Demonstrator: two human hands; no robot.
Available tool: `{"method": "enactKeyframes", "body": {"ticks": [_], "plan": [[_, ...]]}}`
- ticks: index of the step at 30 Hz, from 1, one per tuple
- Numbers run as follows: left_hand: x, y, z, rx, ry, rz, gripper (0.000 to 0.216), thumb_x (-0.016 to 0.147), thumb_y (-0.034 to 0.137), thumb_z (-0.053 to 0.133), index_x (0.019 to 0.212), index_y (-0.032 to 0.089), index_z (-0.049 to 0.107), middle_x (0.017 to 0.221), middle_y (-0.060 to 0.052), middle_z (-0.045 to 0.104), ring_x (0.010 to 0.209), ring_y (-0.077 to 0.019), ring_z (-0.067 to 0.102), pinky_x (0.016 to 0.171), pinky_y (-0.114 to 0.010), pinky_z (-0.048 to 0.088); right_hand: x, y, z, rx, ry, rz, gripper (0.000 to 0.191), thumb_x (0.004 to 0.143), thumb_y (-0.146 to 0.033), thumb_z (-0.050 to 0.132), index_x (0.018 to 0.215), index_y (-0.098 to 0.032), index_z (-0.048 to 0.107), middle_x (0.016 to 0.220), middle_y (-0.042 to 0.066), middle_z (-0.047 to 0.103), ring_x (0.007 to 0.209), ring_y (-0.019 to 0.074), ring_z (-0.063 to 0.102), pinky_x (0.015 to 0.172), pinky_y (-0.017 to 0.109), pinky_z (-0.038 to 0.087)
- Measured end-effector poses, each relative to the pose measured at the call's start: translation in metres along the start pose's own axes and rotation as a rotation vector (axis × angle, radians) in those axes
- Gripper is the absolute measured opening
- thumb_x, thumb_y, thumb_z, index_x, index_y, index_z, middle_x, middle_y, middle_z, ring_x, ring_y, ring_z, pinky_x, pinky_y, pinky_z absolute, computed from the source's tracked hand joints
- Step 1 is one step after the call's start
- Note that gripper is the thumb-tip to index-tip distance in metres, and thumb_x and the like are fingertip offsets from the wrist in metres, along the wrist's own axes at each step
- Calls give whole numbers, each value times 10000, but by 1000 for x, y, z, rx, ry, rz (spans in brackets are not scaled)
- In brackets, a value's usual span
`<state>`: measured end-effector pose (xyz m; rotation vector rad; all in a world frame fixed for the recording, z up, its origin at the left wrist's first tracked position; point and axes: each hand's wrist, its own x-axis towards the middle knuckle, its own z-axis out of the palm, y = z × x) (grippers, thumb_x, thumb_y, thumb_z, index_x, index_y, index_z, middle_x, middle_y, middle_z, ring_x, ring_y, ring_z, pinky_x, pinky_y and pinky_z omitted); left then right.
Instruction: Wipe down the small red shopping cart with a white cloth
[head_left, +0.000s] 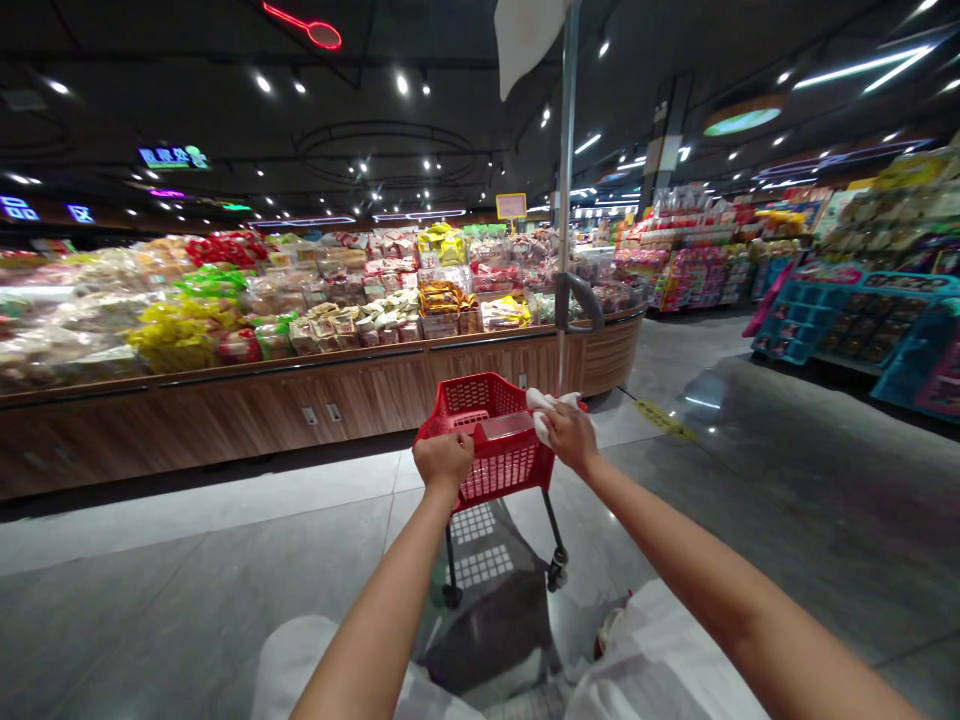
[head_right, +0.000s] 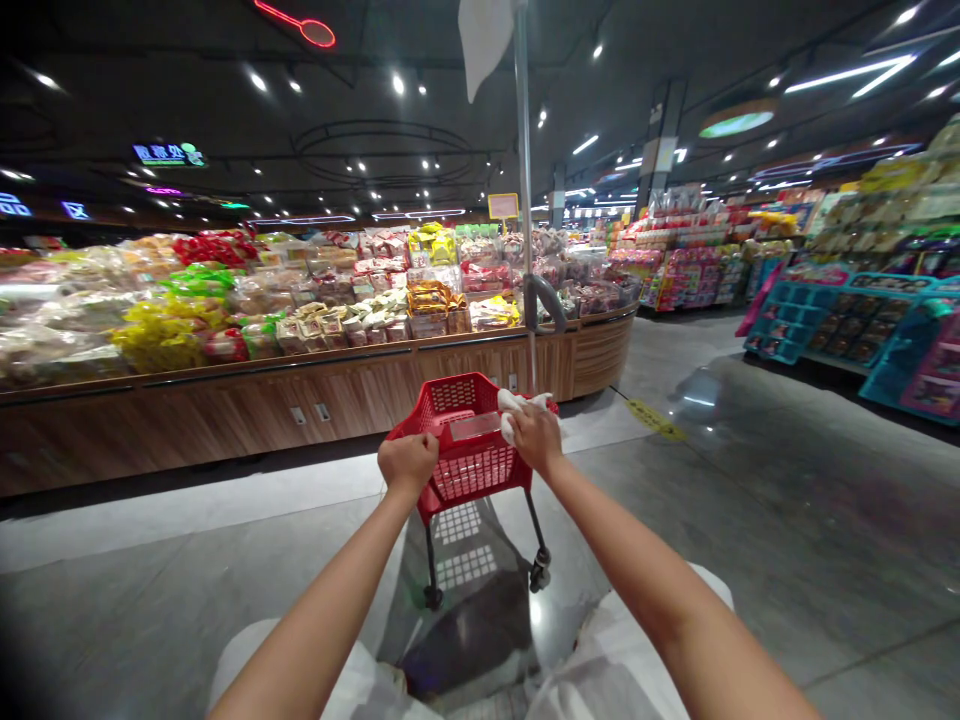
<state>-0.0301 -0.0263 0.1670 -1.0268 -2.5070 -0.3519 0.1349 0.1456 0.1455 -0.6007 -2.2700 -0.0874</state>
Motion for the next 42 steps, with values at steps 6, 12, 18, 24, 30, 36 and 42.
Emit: {"method": "enactKeyframes", "body": {"ticks": [6,12,18,24,30,36,42], "plan": [[2,16,1,-2,-46,42,555,896,367,250,904,127,750,862,-159,723,773,-277,654,709,-379,376,10,-85,19,94,25,-140,321,952,-302,397,1168,-238,626,1281,74,585,1194,259,482,1001,432,327],[1,14,-1,7,-35,55,565,900,346,229,912,132,751,852,-154,725,772,-275,655,712,-376,386,6,-54,8,78,8,-213,330,952,-363,421,1224,-273,586,1337,43,544,1248,234,443,997,393,348],[1,23,1,-32,-21,21,558,884,350,250,905,112,754,827,-168,723,776,-279,653,720,-377,383,5,4,-9,-2,-21,65,336,957,-304,389,1170,-207,631,1191,84,639,1028,224,591,886,333,433],[3,33,6,-47,-21,3,566,884,354,248,911,98,752,831,-188,718,777,-302,653,712,-395,381,13,-56,6,34,-48,-2,320,950,-334,400,1146,-272,646,1298,55,575,1139,260,522,968,412,370],[5,22,4,-21,-22,63,570,898,353,231,894,127,754,830,-155,727,760,-269,656,706,-368,387,16,-71,14,89,-32,-139,316,951,-323,425,1205,-260,604,1265,56,600,1141,237,518,983,423,352],[3,7,1,-30,-8,64,523,881,351,278,876,151,761,832,-137,729,750,-252,649,701,-350,382,16,15,-10,-48,-123,46,292,942,-266,419,1035,-218,691,1038,75,699,990,198,603,873,303,414],[3,12,3,-36,-4,12,537,879,352,270,894,126,757,829,-150,727,750,-269,648,696,-360,374,16,-12,-7,-41,-82,60,316,954,-295,395,1082,-218,673,1100,85,680,963,210,618,831,298,421]]}}
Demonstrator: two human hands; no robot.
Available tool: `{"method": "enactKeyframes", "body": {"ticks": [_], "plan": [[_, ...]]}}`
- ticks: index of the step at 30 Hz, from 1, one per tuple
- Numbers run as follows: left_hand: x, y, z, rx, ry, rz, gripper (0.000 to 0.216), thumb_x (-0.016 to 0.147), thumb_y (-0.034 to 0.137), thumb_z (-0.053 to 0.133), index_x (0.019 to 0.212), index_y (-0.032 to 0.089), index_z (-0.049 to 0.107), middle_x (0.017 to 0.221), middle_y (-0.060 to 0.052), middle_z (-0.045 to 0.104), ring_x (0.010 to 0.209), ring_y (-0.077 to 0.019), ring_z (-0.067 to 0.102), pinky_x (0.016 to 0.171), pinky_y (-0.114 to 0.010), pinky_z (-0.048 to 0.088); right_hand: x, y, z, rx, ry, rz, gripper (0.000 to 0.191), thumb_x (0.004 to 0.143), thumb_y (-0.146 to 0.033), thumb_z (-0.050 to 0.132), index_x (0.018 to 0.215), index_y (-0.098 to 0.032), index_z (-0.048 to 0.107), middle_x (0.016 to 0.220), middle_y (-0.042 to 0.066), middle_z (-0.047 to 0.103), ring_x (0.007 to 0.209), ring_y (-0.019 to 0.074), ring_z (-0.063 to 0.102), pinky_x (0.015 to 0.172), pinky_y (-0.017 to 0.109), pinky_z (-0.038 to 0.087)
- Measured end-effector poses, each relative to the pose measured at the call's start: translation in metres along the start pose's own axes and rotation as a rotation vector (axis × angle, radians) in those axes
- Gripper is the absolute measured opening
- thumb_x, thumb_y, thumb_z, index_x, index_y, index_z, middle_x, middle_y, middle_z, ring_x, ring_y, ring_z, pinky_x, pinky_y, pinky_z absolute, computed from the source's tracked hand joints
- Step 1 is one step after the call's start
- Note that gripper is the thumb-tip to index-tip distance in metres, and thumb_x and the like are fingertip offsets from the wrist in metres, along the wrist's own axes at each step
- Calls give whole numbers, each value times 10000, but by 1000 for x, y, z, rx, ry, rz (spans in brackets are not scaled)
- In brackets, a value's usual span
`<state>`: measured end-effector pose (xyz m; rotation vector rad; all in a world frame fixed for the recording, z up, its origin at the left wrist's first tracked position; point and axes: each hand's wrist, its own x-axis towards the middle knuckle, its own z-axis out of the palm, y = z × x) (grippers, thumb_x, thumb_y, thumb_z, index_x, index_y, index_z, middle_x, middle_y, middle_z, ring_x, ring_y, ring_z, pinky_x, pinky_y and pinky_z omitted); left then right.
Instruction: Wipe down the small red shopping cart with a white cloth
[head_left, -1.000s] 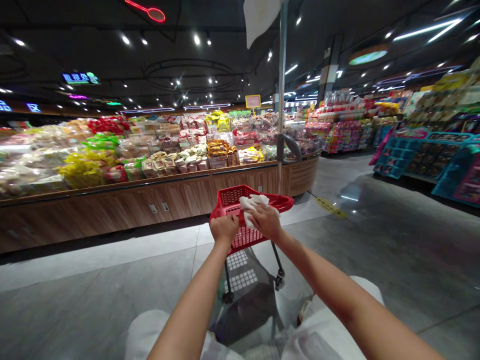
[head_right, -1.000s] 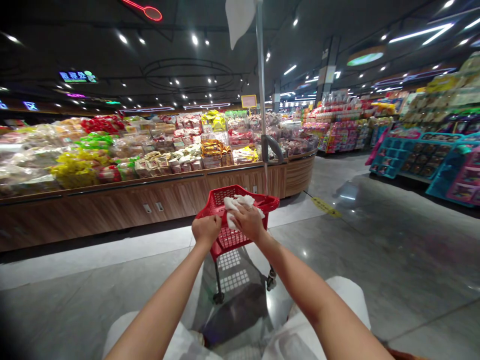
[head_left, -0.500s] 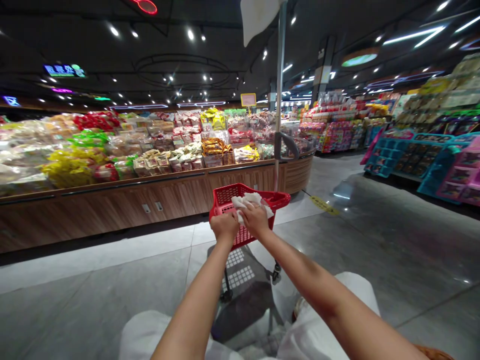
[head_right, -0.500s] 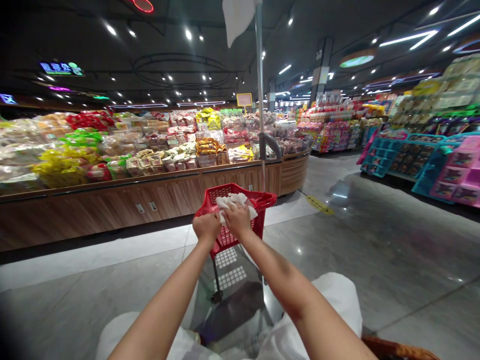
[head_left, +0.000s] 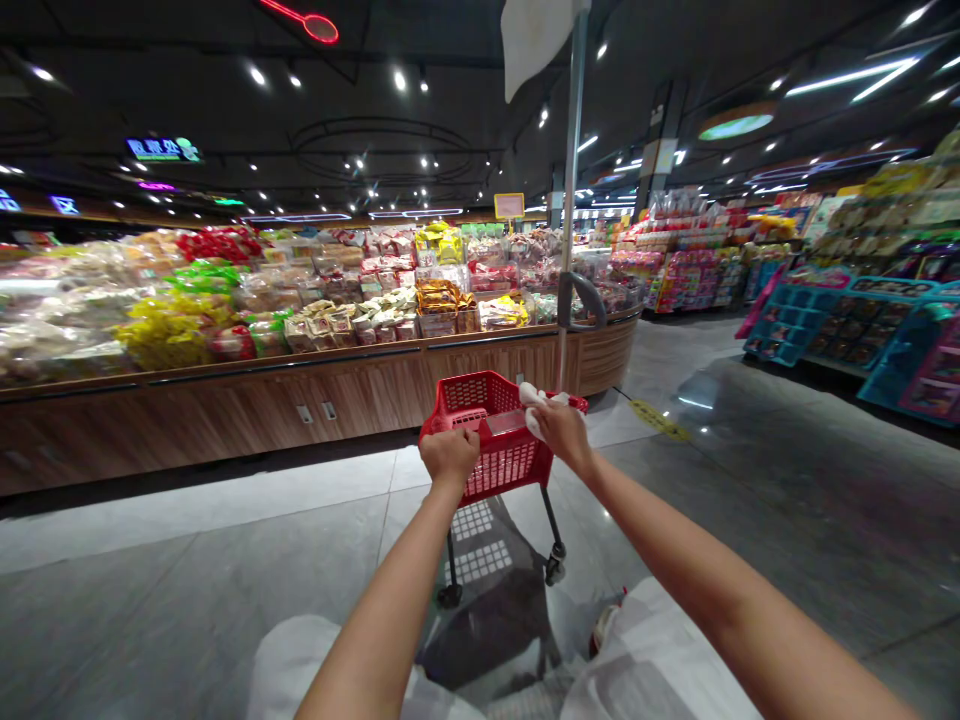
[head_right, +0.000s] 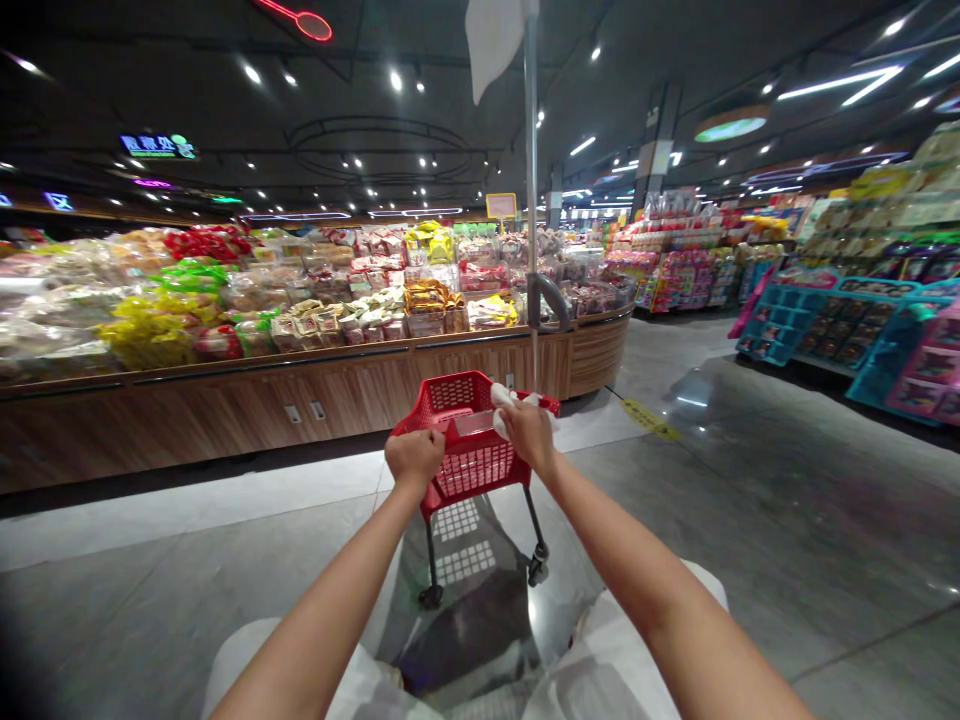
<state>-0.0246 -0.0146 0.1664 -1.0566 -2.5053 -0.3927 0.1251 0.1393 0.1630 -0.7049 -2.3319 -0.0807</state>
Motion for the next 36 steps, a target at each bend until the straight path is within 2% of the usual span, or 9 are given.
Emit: {"method": "enactKeyframes", "body": {"ticks": [6,10,13,16,21,25,28,32,36], "plan": [[5,-4,-1,25,-29,57,549,887,348,252,904,125,753,853,-151,729,763,-263,651,712,-361,378,6,-74,18,131,47,-207,307,955,-305,399,1114,-244,654,1188,81,639,1078,230,564,913,370,400],[6,-17,-3,41,-20,116,529,891,340,263,879,154,758,836,-127,734,758,-238,656,709,-335,377,1,-38,12,170,49,-270,308,954,-303,405,1120,-237,656,1160,69,651,1102,204,547,919,337,414],[5,-25,-2,50,1,94,539,894,341,258,847,157,763,817,-123,734,748,-233,655,700,-330,375,-9,6,2,92,35,-136,333,955,-283,384,1166,-234,638,1108,67,668,1064,203,562,892,319,417],[3,-26,0,57,22,66,550,894,343,249,855,151,763,813,-129,732,748,-239,654,695,-334,376,-11,22,-3,22,-20,-38,344,963,-295,362,1133,-241,656,1060,60,685,988,210,589,865,318,406],[4,-20,0,78,6,30,550,884,328,248,891,124,759,827,-151,727,763,-256,657,697,-350,383,-1,-31,5,44,20,57,340,963,-316,361,1089,-252,670,1091,64,675,944,213,594,831,318,388],[4,-17,-2,76,-11,47,556,890,335,241,901,124,755,846,-153,727,774,-259,658,707,-357,387,-1,-86,20,103,38,-81,334,963,-342,361,1136,-287,641,1256,58,599,1123,249,519,918,396,347],[3,-18,-3,74,-29,78,558,896,344,238,897,128,752,855,-147,728,770,-252,658,701,-350,389,-5,-98,24,130,60,-177,330,967,-343,360,1156,-283,624,1320,51,557,1217,260,459,959,442,318],[0,-20,-6,75,-25,79,552,895,336,240,888,133,754,842,-144,729,763,-248,657,701,-343,389,-11,-57,17,157,90,-283,324,966,-343,377,1163,-260,620,1313,54,565,1246,231,445,976,403,341],[-6,-15,-7,47,-13,57,548,894,340,250,876,129,755,837,-147,728,757,-262,655,699,-353,386,-15,13,7,86,86,-106,328,956,-307,384,1133,-214,645,1196,79,636,1138,216,539,946,354,399]]}}
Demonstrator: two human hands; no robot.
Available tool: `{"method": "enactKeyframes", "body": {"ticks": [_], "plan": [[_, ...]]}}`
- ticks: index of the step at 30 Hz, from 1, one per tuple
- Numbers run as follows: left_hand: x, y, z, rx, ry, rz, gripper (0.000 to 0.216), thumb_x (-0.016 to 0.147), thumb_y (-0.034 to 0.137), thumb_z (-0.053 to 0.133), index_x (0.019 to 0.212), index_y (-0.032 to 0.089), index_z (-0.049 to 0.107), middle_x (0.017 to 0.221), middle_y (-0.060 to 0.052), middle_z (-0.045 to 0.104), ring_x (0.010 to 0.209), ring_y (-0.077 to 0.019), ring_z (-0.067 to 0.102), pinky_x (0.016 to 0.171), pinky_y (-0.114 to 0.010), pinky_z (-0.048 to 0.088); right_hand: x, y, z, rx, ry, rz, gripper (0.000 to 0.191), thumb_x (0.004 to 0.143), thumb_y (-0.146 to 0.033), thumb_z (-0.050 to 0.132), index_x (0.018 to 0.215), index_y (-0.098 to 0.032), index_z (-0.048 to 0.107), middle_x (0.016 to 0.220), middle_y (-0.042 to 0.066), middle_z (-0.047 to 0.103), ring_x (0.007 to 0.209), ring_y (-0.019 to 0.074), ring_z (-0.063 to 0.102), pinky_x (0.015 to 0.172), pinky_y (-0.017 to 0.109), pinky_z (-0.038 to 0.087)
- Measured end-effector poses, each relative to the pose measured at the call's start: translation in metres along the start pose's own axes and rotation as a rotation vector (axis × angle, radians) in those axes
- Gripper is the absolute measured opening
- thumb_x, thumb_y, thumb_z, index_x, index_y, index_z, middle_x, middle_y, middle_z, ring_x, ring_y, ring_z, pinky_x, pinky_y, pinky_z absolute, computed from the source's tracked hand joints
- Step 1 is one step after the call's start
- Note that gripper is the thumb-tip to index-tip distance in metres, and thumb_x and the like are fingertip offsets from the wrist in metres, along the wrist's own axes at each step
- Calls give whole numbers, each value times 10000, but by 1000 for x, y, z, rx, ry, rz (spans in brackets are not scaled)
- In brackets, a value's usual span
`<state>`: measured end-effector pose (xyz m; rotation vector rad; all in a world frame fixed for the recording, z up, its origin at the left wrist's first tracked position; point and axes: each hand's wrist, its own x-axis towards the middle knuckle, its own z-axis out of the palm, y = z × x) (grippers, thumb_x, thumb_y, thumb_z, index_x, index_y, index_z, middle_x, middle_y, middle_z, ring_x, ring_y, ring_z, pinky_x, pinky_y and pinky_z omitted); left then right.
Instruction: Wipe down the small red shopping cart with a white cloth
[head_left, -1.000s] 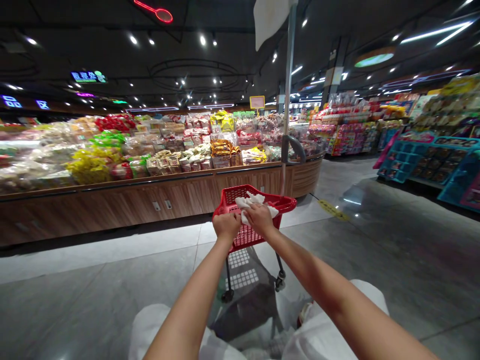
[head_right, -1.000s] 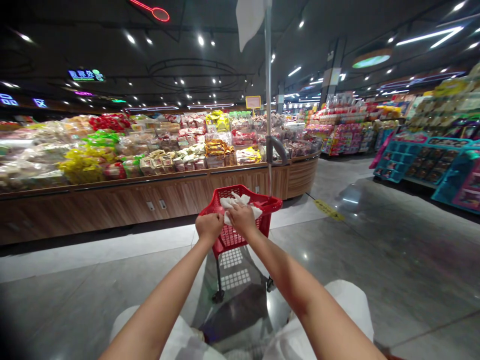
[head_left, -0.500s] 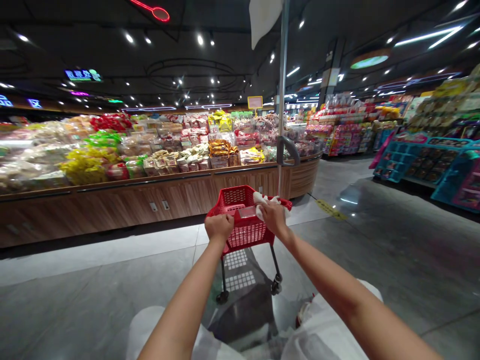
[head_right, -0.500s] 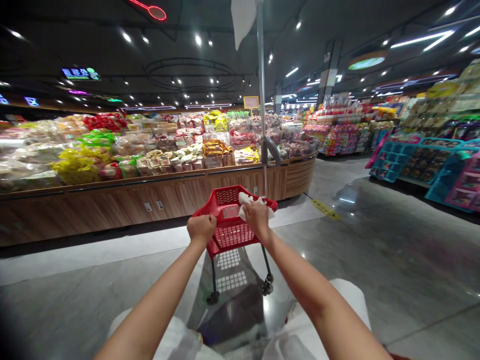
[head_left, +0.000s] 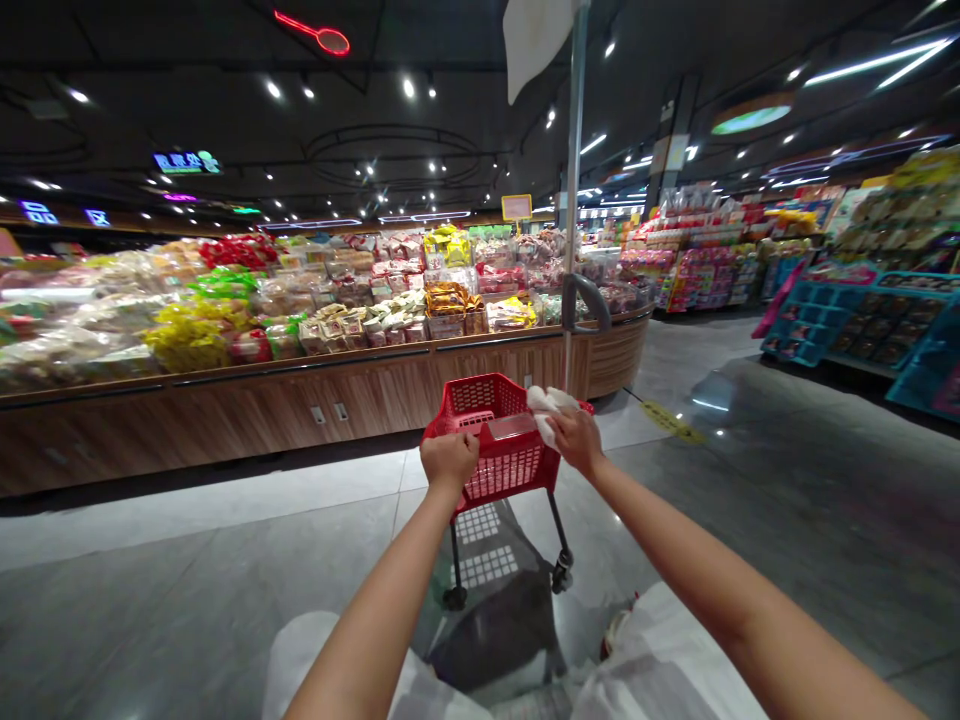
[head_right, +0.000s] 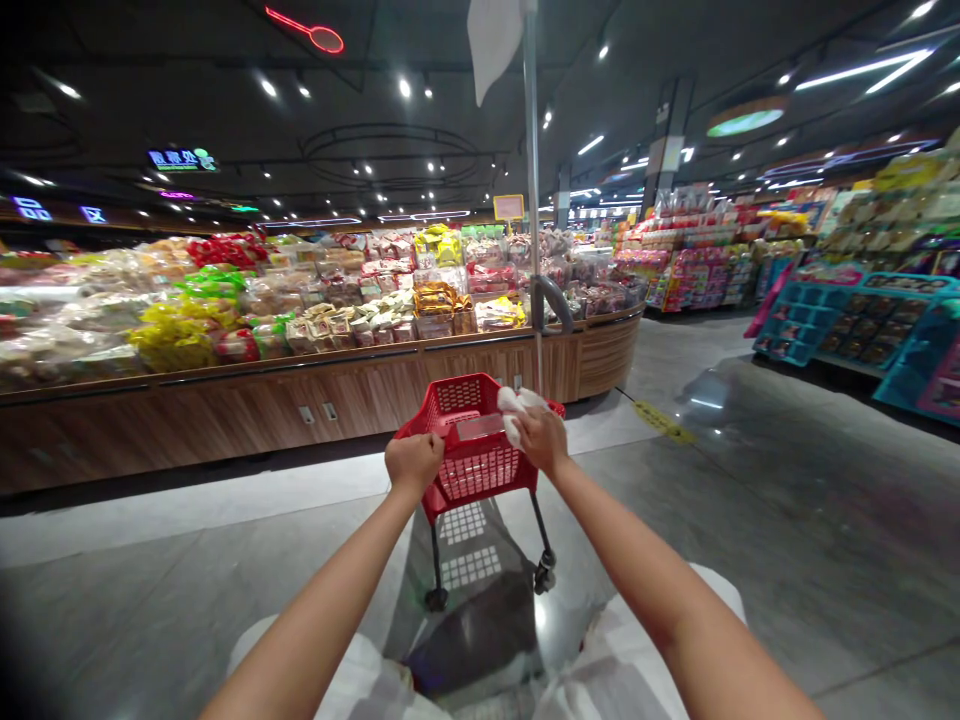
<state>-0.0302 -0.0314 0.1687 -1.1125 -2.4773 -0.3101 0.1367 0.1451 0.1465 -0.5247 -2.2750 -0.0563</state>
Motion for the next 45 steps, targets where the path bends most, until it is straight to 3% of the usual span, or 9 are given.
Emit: {"method": "enactKeyframes", "body": {"ticks": [4,12,20,23,26,29,34,40,45], "plan": [[-6,16,-1,-23,-5,-38,564,904,344,237,853,106,745,815,-166,719,761,-280,650,703,-378,381,1,17,-4,-69,-5,138,337,946,-273,376,1095,-188,666,1103,84,674,1015,221,598,907,355,431],[-22,53,-4,-109,13,130,407,942,297,274,960,115,638,897,-144,675,840,-265,634,769,-412,426,6,-59,10,110,32,-108,314,946,-291,400,1103,-248,669,1198,49,639,1055,217,557,931,360,419],[-36,44,-4,-510,133,545,355,864,155,397,1189,177,540,1188,-100,618,1136,-210,549,977,-381,451,5,25,-14,66,-40,56,316,933,-259,395,1044,-212,688,1030,79,683,944,206,594,840,309,442],[-16,23,3,-606,158,374,363,890,162,343,1180,178,560,1268,-82,582,1253,-198,469,1075,-393,383,4,35,-21,51,-59,93,321,929,-257,397,1083,-205,674,1029,78,679,951,205,595,850,309,432],[2,8,27,-511,-24,208,378,920,196,299,1175,144,574,1260,-113,593,1273,-234,456,1080,-460,367,-5,9,-27,33,-81,78,323,938,-267,392,1064,-209,683,1090,84,670,1014,217,579,885,325,419],[0,5,57,-399,-165,270,411,923,152,265,1241,145,526,1283,-112,581,1257,-214,476,1069,-436,383,-23,-39,-31,61,-88,-34,324,951,-278,379,1038,-224,687,1137,76,659,1033,215,566,897,345,418],[-22,8,72,-330,-146,355,431,916,137,316,1323,183,450,1382,-98,496,1313,-205,405,1087,-407,354,-50,-84,-36,88,18,-206,328,959,-289,373,1125,-226,648,1251,85,594,1132,231,494,924,393,395],[-42,18,55,-432,-156,248,423,976,297,225,1327,234,453,1395,-57,490,1319,-196,397,1095,-454,325,-52,-46,-42,25,4,-204,348,967,-315,361,1054,-196,676,1057,114,661,958,211,547,799,330,406],[-46,45,54,-441,-179,310,455,959,362,300,1391,244,382,1455,-56,418,1369,-216,322,1136,-496,234,-48,-10,-48,-71,-50,-67,372,968,-304,348,894,-192,694,885,84,668,852,193,557,766,302,387]]}}
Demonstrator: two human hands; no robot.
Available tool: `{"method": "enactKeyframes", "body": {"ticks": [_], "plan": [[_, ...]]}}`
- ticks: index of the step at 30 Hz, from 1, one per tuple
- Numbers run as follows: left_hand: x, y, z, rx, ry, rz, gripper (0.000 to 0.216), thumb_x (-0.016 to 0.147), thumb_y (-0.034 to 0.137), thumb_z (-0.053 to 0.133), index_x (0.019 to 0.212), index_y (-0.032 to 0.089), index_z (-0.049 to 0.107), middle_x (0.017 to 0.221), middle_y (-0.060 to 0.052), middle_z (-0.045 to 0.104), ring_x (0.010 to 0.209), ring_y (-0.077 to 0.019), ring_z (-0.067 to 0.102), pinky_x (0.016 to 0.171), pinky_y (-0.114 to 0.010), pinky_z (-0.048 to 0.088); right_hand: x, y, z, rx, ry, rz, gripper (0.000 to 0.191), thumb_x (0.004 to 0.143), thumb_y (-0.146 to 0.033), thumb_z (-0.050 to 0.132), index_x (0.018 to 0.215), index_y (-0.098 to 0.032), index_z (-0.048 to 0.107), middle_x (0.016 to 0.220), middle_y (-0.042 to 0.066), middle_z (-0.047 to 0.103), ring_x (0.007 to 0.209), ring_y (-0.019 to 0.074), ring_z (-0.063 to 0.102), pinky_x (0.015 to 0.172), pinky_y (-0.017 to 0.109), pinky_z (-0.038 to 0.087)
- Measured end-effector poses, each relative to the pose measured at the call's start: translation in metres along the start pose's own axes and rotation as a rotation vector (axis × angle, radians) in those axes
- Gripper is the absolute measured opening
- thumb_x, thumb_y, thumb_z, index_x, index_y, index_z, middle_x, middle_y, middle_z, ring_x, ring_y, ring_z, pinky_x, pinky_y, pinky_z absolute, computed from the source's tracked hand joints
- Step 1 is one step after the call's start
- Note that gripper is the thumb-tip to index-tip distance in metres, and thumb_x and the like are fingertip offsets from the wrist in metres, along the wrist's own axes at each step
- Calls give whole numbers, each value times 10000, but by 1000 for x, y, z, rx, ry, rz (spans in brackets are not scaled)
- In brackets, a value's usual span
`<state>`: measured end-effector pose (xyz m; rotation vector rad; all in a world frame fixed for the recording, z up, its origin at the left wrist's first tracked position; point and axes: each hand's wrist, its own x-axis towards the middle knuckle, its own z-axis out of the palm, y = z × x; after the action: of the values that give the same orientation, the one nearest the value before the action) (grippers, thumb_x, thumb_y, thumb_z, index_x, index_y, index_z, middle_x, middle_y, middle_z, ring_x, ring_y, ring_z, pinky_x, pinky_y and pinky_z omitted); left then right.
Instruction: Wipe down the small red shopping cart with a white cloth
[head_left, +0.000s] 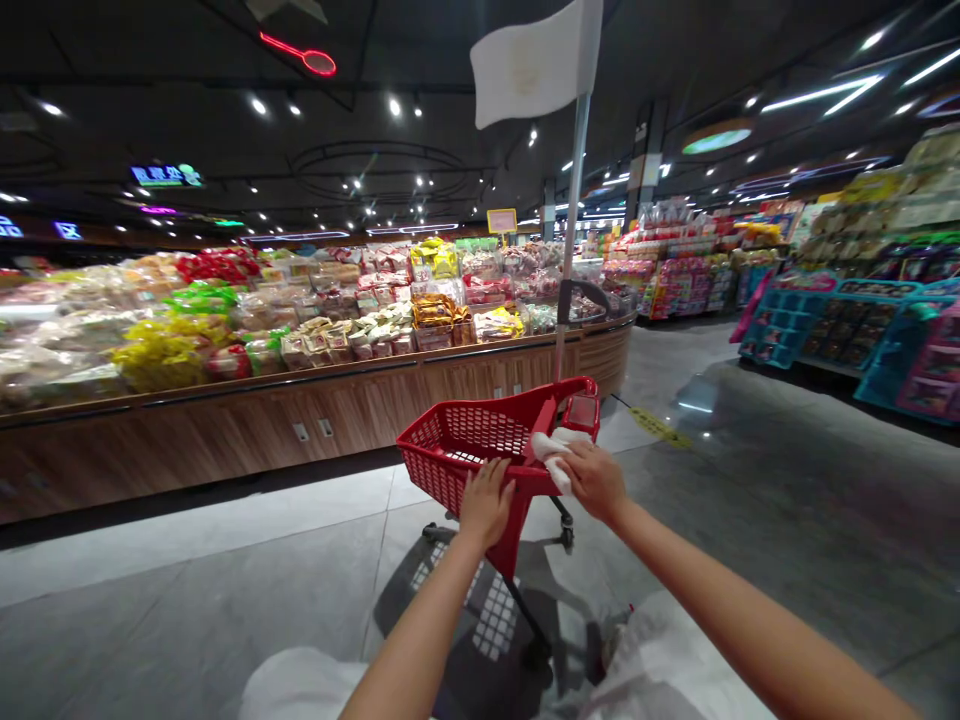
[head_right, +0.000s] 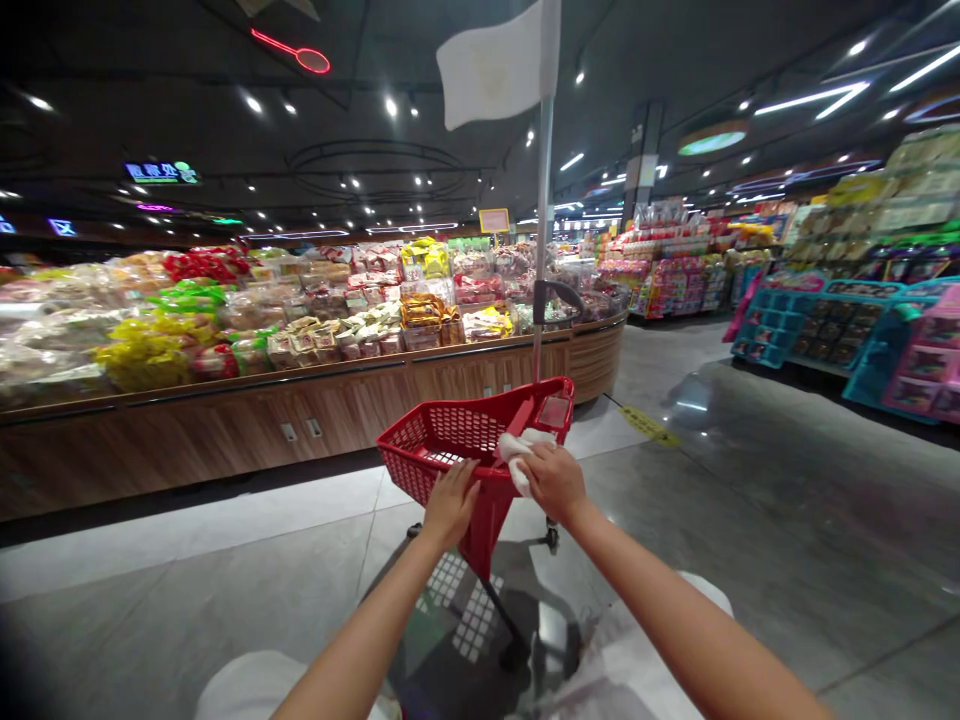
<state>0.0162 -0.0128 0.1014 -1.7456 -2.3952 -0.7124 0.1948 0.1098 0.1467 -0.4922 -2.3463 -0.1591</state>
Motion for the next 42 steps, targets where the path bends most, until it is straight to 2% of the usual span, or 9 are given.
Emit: {"method": "enactKeyframes", "body": {"ticks": [5,8,13,17,21,24,30,37,42], "plan": [[11,16,3,44,-103,115,578,917,341,401,1464,310,216,1530,-21,278,1409,-223,236,1136,-491,236,9,16,-4,-155,-113,146,324,951,-294,390,884,-219,698,842,55,669,815,185,571,748,298,372],[12,-1,-2,138,-127,200,716,868,352,496,1477,345,120,1552,-16,206,1412,-216,229,1148,-488,197,11,27,-5,-195,-128,126,328,957,-297,384,914,-226,701,868,57,677,836,185,581,769,299,375],[17,-68,-16,347,-144,-148,784,820,319,549,1484,284,135,1556,-90,165,1414,-280,210,1111,-526,232,7,40,5,-226,-41,77,316,956,-263,389,1003,-203,696,1019,95,684,1007,229,571,870,345,381],[30,-94,-13,347,-269,-183,765,810,251,523,1474,329,150,1556,-69,183,1421,-285,180,1093,-566,226,10,8,37,-224,-14,-13,304,945,-238,413,1121,-176,653,1235,123,607,1147,277,515,964,441,345],[38,-92,4,291,-323,-208,766,786,168,501,1467,314,182,1551,-84,210,1419,-246,201,1100,-528,241,19,-34,75,-182,-47,-63,276,931,-227,448,1118,-180,646,1273,121,585,1192,282,489,963,463,357],[38,-91,10,300,-290,-191,718,783,129,475,1447,293,256,1523,-97,281,1400,-236,255,1116,-521,214,22,-38,85,-159,-63,-67,289,928,-236,462,1166,-193,620,1281,127,577,1192,283,490,980,490,345],[23,-83,14,323,-240,-109,754,763,86,486,1440,326,256,1498,-71,328,1390,-243,273,1120,-527,200,7,-1,64,-210,-137,-150,404,896,-225,514,1297,-274,524,1385,100,488,1194,301,473,976,517,333],[9,-79,12,292,-266,72,759,777,218,562,1449,326,227,1439,-64,407,1378,-232,289,1150,-505,106,4,23,42,-284,-245,27,453,811,-317,631,1249,-229,556,1299,146,544,1101,342,507,877,487,368],[6,-84,10,338,-292,-114,675,745,279,629,1366,274,365,1372,-104,468,1286,-295,394,1058,-507,260,6,7,56,-236,-346,-12,355,824,-318,617,1166,-225,593,1126,129,623,987,307,554,896,492,337]]}}
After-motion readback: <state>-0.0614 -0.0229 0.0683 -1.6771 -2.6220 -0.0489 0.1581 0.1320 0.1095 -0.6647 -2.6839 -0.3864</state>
